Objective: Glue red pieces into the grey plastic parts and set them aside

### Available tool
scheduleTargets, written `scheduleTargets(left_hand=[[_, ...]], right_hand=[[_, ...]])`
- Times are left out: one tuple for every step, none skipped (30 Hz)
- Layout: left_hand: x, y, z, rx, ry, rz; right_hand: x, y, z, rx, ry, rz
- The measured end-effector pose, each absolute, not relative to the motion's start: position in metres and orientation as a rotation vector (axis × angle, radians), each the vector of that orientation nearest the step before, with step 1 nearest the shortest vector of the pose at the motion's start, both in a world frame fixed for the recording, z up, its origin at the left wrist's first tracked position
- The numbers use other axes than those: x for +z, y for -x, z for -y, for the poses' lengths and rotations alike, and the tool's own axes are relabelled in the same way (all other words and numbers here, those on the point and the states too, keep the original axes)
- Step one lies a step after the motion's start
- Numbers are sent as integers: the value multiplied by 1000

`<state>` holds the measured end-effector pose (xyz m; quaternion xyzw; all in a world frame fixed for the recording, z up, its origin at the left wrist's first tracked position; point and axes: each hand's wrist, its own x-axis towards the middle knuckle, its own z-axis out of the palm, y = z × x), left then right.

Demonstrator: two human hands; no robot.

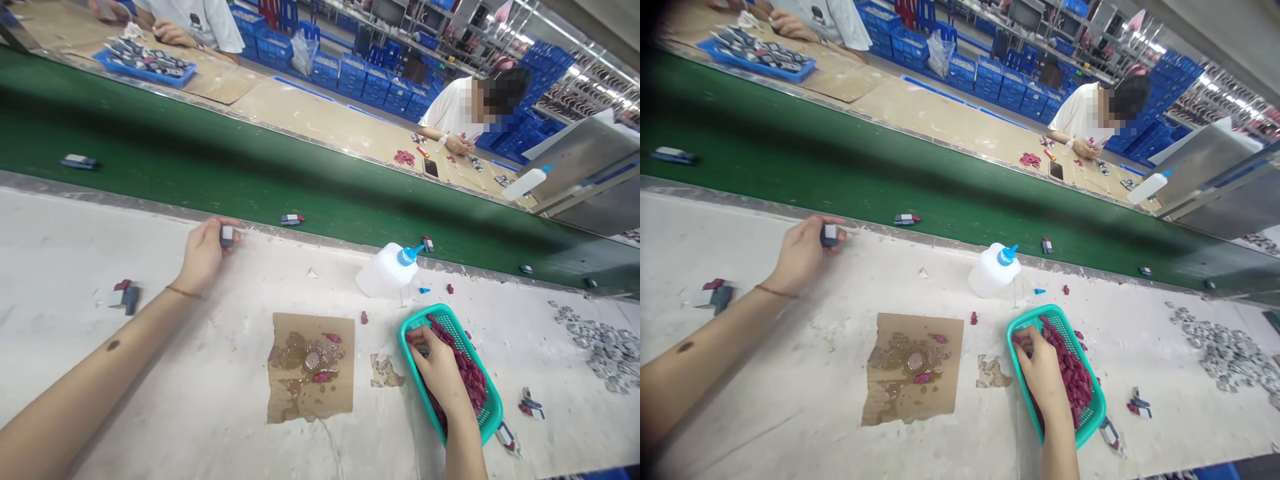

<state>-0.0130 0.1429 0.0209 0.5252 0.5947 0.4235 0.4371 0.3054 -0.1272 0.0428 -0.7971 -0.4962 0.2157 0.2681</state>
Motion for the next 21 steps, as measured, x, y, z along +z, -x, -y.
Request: scheduleTargets(left_hand=[[21,12,-132,1019,-1275,-1429],[21,11,-122,981,-1250,-1385],[21,10,-111,934,-1229,-1343],[21,9,-101,877,-1213,-1300],[21,9,-91,815,-1199,-1254],[20,8,-82,754,-1186,-1204],[19,8,-73,696,-1172,-1149],[18,8,-65,646,-1154,-1092],[17,7,-58,609,-1132,-1038],[16,7,-51,589,-1108,-993],[16,6,-44,579,-1086,-954],[15,5,-39,577,-1067,-925],[15,4,-33,580,-1050,-904],[14,3,-29,590,-1034,-893],[14,1,-24,599,-1019,-888],[14,0,-21,602,-1002,-885],[14,-1,-17,597,-984,-880],[14,-2,-14,583,-965,-873],[13,-2,-12,567,-944,-865],[13,-3,-9,552,-921,-857],[13,-3,-7,540,-895,-850]], right_hand=[[43,-306,127,604,2134,1314],[44,-306,127,610,2121,1288],[44,-307,128,603,2114,1255],[45,-307,128,586,2108,1213],[46,-307,129,561,2099,1164],[47,-307,131,533,2086,1113],[48,-306,132,508,2069,1066],[50,-303,133,487,2047,1030],[52,-300,133,467,2020,1012],[54,-294,133,447,1993,1017],[57,-288,132,427,1967,1048],[59,-280,130,415,1944,1103],[60,-271,126,416,1919,1179],[62,-262,122,439,1889,1273],[62,-252,117,482,1850,1377],[62,-242,112,540,1799,1485],[60,-232,107,598,1738,1590],[58,-223,102,648,1673,1687],[54,-216,97,677,1612,1775],[49,-209,94,685,1566,1853],[44,-203,91,672,1536,1927]])
